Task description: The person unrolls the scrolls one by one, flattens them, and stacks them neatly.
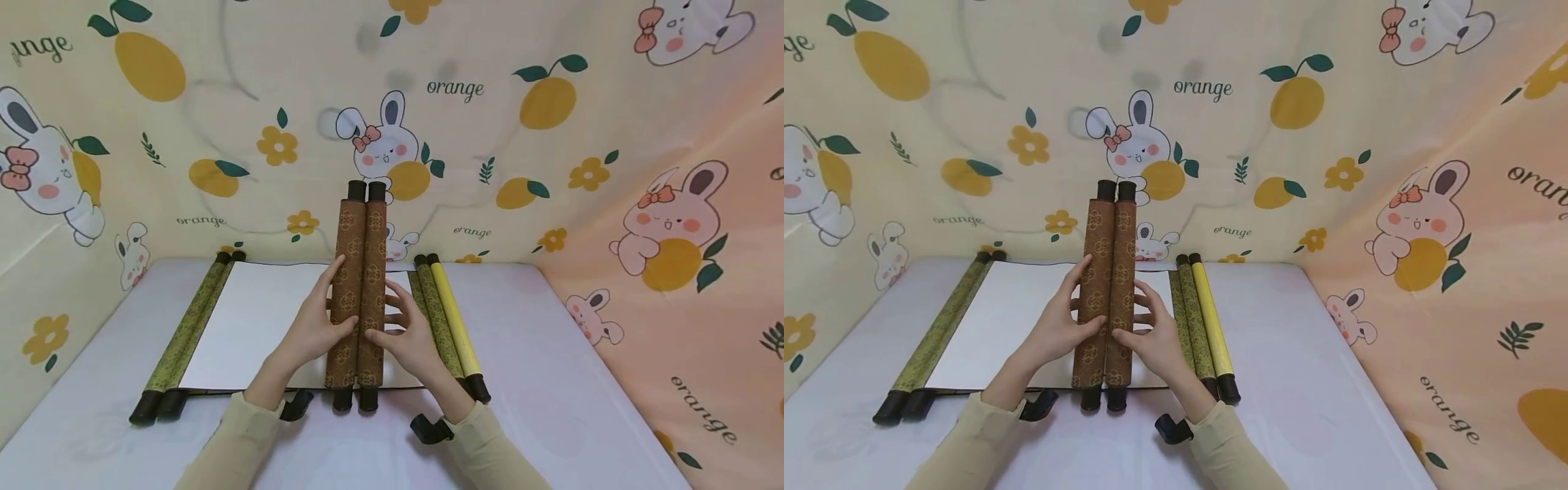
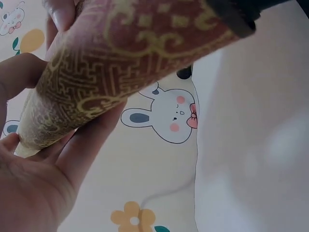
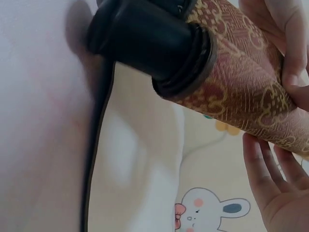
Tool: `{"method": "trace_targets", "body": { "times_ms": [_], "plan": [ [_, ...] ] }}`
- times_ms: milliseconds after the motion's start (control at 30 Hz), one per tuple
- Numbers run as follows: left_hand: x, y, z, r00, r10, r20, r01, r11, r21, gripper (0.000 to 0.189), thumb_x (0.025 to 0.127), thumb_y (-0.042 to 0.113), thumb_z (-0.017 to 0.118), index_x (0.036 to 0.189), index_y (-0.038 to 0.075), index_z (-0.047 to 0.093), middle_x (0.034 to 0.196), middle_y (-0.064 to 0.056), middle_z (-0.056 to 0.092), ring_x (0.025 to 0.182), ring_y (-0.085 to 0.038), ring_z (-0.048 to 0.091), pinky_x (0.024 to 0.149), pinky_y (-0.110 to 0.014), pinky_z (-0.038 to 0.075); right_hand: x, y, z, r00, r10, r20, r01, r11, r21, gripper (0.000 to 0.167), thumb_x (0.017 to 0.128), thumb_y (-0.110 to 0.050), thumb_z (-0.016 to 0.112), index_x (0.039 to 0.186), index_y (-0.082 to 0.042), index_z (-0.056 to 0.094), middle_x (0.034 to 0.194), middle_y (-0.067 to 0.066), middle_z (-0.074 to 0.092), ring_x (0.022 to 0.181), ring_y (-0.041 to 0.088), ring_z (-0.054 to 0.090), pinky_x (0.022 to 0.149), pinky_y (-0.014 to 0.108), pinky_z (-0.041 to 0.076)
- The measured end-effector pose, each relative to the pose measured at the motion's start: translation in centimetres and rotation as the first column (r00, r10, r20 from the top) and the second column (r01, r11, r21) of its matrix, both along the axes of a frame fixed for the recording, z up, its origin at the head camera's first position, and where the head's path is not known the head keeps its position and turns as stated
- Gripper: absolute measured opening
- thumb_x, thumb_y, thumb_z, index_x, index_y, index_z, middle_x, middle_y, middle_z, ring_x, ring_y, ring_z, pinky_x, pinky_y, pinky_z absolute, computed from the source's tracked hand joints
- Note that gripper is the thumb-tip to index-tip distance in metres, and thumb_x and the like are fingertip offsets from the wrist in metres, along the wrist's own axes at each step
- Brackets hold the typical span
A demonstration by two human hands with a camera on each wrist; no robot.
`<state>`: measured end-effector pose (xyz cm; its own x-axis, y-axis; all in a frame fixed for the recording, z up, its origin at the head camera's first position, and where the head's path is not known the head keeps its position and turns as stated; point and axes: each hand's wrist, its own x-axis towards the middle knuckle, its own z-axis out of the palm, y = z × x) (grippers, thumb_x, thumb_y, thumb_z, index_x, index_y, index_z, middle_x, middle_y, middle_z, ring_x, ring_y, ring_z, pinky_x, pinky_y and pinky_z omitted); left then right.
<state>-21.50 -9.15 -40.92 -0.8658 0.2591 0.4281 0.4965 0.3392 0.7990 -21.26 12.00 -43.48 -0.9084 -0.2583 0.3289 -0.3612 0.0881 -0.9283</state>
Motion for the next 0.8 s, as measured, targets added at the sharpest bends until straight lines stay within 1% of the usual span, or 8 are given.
{"method": "trace_targets", "body": {
  "times_ms": [133,233,300,367,467,533,667,800],
  "plan": [
    [-0.2,-0.4,0.2,0.999,-0.025,-0.038,0.025,1.000,-0.004,0.109,0.086,-0.008,0.074,0.169,0.024,0.011,0.171,-0.012,0.018,0.145,-0.039,0.040,0.105,-0.060,0.047,-0.3,0.4,0.5,0.999,0.038,-0.018,-0.038,0.999,0.011,0.093,0.087,0.005,0.076,0.163,-0.030,0.033,0.149,0.017,0.052,0.110,0.035,0.068,0.084,0.036,0.060],
    [-0.4,-0.8,0.2,0.998,-0.042,-0.047,0.040,0.999,-0.029,0.106,0.087,-0.007,0.070,0.169,0.025,0.011,0.169,-0.017,0.021,0.144,-0.039,0.040,0.106,-0.061,0.045,-0.4,0.7,0.9,0.998,0.061,-0.027,-0.060,0.998,0.032,0.096,0.087,0.008,0.068,0.164,-0.033,0.029,0.158,0.017,0.042,0.112,0.036,0.067,0.081,0.035,0.060],
    [-0.4,-0.9,0.1,0.998,-0.050,-0.026,0.049,0.998,-0.039,0.102,0.087,-0.006,0.067,0.169,0.026,0.015,0.163,-0.021,0.028,0.134,-0.039,0.046,0.101,-0.058,0.048,-0.5,0.9,0.9,0.997,0.077,-0.028,-0.075,0.996,0.044,0.097,0.087,0.010,0.063,0.165,-0.036,0.027,0.163,0.015,0.034,0.115,0.036,0.066,0.079,0.035,0.058],
    [-0.4,-0.9,-0.1,0.999,-0.045,0.005,0.045,0.998,-0.048,0.097,0.086,-0.006,0.064,0.167,0.027,0.023,0.151,-0.024,0.036,0.118,-0.036,0.051,0.091,-0.052,0.050,-0.5,1.0,0.9,0.995,0.088,-0.035,-0.086,0.995,0.059,0.098,0.085,0.013,0.058,0.165,-0.036,0.029,0.165,0.012,0.031,0.118,0.037,0.064,0.076,0.035,0.056],
    [-0.2,-0.8,-0.3,0.998,-0.039,0.043,0.041,0.998,-0.050,0.090,0.084,-0.006,0.061,0.163,0.027,0.035,0.137,-0.023,0.040,0.101,-0.032,0.050,0.079,-0.043,0.049,-0.5,1.1,0.9,0.995,0.094,-0.042,-0.090,0.992,0.091,0.096,0.084,0.016,0.053,0.164,-0.033,0.033,0.161,0.010,0.035,0.120,0.036,0.059,0.075,0.035,0.052],
    [-0.2,-0.7,-0.2,0.998,-0.031,0.057,0.034,0.998,-0.051,0.088,0.082,-0.007,0.060,0.161,0.027,0.040,0.131,-0.023,0.041,0.097,-0.030,0.049,0.075,-0.039,0.048,-0.5,1.1,0.9,0.995,0.089,-0.039,-0.084,0.991,0.109,0.094,0.083,0.017,0.051,0.163,-0.031,0.037,0.157,0.011,0.039,0.120,0.034,0.056,0.075,0.035,0.051],
    [-0.1,-0.5,-0.2,0.998,-0.014,0.064,0.017,0.999,-0.049,0.084,0.082,-0.006,0.061,0.158,0.025,0.044,0.128,-0.022,0.043,0.094,-0.030,0.050,0.070,-0.037,0.050,-0.5,1.1,0.9,0.997,0.078,-0.017,-0.076,0.990,0.118,0.090,0.084,0.014,0.053,0.162,-0.030,0.040,0.151,0.013,0.042,0.119,0.035,0.056,0.077,0.036,0.052],
    [-0.3,-0.5,-0.4,0.998,0.006,0.054,-0.003,0.998,-0.064,0.078,0.087,-0.001,0.070,0.157,0.024,0.047,0.128,-0.021,0.045,0.097,-0.031,0.054,0.072,-0.039,0.054,-0.4,1.2,0.7,0.996,0.091,-0.017,-0.088,0.987,0.135,0.085,0.091,0.007,0.067,0.162,-0.029,0.039,0.152,0.014,0.041,0.123,0.037,0.056,0.082,0.038,0.056]
  ]
}}
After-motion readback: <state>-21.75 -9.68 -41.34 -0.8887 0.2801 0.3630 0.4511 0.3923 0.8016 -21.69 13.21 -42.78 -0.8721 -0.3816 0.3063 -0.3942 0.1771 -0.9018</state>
